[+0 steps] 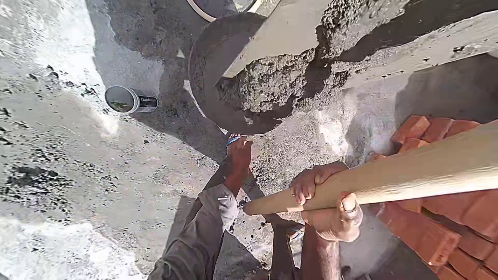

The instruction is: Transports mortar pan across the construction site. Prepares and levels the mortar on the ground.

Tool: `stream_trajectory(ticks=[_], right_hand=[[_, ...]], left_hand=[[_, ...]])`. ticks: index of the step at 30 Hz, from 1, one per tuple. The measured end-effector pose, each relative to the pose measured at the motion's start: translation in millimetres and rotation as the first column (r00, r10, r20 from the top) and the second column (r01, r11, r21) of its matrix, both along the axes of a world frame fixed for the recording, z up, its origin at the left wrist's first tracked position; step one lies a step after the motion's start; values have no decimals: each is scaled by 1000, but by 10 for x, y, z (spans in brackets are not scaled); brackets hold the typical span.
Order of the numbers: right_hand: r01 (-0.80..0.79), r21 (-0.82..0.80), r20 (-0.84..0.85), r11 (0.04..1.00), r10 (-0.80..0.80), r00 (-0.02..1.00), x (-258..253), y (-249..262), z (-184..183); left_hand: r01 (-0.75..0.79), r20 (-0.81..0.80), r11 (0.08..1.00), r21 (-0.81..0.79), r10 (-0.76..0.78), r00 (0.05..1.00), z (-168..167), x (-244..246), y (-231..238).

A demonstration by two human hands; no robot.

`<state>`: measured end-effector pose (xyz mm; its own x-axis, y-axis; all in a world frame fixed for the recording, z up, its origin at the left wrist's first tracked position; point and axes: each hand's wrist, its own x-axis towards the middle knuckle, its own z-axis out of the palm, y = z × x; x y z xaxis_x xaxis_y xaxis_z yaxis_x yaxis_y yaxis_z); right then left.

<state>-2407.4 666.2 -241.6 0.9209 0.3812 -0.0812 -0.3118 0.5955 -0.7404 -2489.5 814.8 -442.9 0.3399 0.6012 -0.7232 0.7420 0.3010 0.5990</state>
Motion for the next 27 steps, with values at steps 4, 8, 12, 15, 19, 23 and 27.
stream_trajectory(ticks=[4,8,12,15,19,23,27], right_hand=[[-8,20,74,1000,7,997,363,282,-113],[27,3,109,1000,-27,994,495,-37,-53],[154,-160,95,975,-140,986,307,-749,-194],[281,-467,33,838,-302,953,21,-1421,-535],[199,-768,-61,608,-379,923,-61,-2309,-1713],[55,-874,-218,483,-489,845,-278,-2956,-3123],[30,-857,-329,515,-591,736,-1347,-3325,-3701]], left_hand=[[-70,22,996,-60,72,997,-2,-64,-29],[-59,9,996,-71,59,998,2,-65,-63],[-23,37,997,-75,26,999,34,-48,-95],[92,64,991,-101,-86,994,60,-153,-212],[282,35,957,-74,-280,959,68,-273,-458],[352,-43,936,-9,-352,935,-159,-413,-717],[462,-83,886,-30,-463,882,-236,-662,-960]])
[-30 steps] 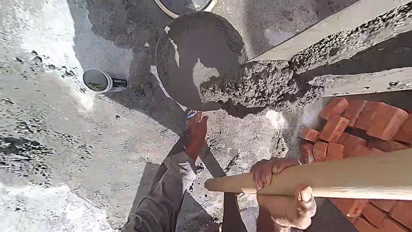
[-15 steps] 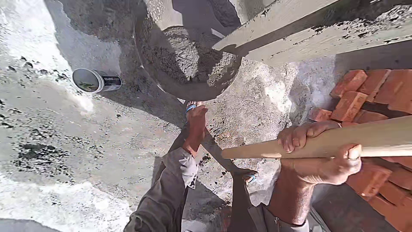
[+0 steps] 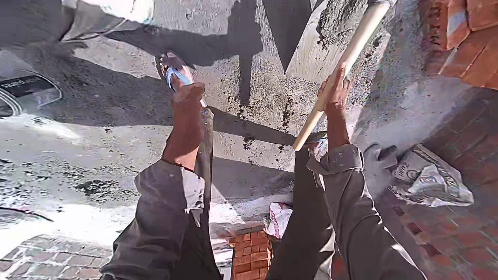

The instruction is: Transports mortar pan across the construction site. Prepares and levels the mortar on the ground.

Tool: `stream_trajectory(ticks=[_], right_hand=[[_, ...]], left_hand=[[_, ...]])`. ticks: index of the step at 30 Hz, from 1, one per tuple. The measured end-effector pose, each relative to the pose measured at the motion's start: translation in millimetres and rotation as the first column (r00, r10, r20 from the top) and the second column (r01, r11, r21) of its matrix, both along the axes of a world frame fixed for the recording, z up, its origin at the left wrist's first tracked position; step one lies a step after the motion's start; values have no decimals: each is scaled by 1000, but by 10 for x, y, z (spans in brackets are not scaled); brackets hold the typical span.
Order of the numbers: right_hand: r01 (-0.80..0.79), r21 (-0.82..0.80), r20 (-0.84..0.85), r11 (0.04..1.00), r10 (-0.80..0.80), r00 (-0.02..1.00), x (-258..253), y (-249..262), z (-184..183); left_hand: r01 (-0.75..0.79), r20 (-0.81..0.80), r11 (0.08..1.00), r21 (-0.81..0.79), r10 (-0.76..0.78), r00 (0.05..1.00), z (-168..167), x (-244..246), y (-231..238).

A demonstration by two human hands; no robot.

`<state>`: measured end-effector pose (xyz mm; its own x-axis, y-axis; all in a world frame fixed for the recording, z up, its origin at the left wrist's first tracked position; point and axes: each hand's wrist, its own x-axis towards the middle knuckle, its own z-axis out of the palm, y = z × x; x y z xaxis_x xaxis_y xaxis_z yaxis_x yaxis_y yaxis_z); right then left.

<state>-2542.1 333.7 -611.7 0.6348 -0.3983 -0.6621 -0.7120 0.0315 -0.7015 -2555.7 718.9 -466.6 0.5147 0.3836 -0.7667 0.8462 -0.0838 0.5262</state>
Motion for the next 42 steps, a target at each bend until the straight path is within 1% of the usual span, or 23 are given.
stream_trajectory(ticks=[2,4,6,9,10,12,14,16,17,18,20,22,25,28,30,32,34,35,36,37,38,40,42], right_hand=[[37,22,22,999,-38,999,-746,-87,-93],[87,33,-7,996,-87,996,-1428,4,-96],[183,70,-94,981,-176,980,-2022,244,-26],[343,92,-293,935,-304,907,-2716,613,40],[398,113,-390,910,-328,860,-2903,728,138],[489,110,-587,865,-341,734,-3221,992,348],[479,86,-726,874,-274,631,-3419,1219,498],[460,90,-852,884,-171,495,-3731,1430,826],[446,95,-886,890,-129,446,-3849,1551,983],[425,112,-895,898,-95,436,-3870,1688,1038],[367,143,-875,919,-56,481,-3701,1920,1066],[332,182,-818,926,-44,573,-3358,2092,1145],[254,257,-653,932,-26,757,-2463,2196,1104],[148,330,-395,932,-6,919,-1373,2237,981],[66,322,-215,945,5,977,-622,2280,943],[-31,295,-87,955,59,994,105,2316,943],[-39,257,133,966,5,991,664,2406,671],[-59,240,205,969,8,979,851,2442,565],[-85,214,244,973,31,969,952,2477,469],[-108,186,242,977,61,968,952,2515,376],[-139,163,203,977,105,974,845,2543,293],[-206,127,68,970,199,978,431,2570,196],[-296,101,-76,950,304,950,-135,2581,172]], left_hand=[[114,-33,993,-3,-114,993,81,-83,-167],[201,-60,979,42,-198,978,105,-48,-348],[247,-67,967,56,-244,968,66,-32,-445],[286,-81,955,76,-280,957,-92,-16,-569],[305,-90,948,90,-297,951,-134,-33,-591],[329,-92,937,120,-320,943,-196,-46,-584],[313,-87,942,121,-305,949,-256,12,-586],[290,-126,952,98,-277,952,-238,-67,-547],[279,-137,955,96,-265,954,-211,-102,-496],[265,-125,959,102,-252,960,-204,-72,-431],[218,-87,970,110,-209,974,-195,27,-323],[160,-67,981,106,-153,986,-149,57,-222],[87,-33,992,91,-84,996,-94,124,-122],[35,0,995,93,-35,999,-52,216,3],[12,17,996,91,-13,1000,-22,227,80],[1,32,997,81,-4,999,-11,210,120],[-9,37,998,67,6,999,-11,216,126],[-7,46,999,54,5,999,-6,220,132],[-2,65,999,48,-1,998,-6,217,142],[1,69,999,46,-4,998,0,219,145],[0,58,999,51,-3,998,10,218,129],[4,34,998,59,-6,999,24,235,75],[37,48,997,66,-40,998,23,269,54]])
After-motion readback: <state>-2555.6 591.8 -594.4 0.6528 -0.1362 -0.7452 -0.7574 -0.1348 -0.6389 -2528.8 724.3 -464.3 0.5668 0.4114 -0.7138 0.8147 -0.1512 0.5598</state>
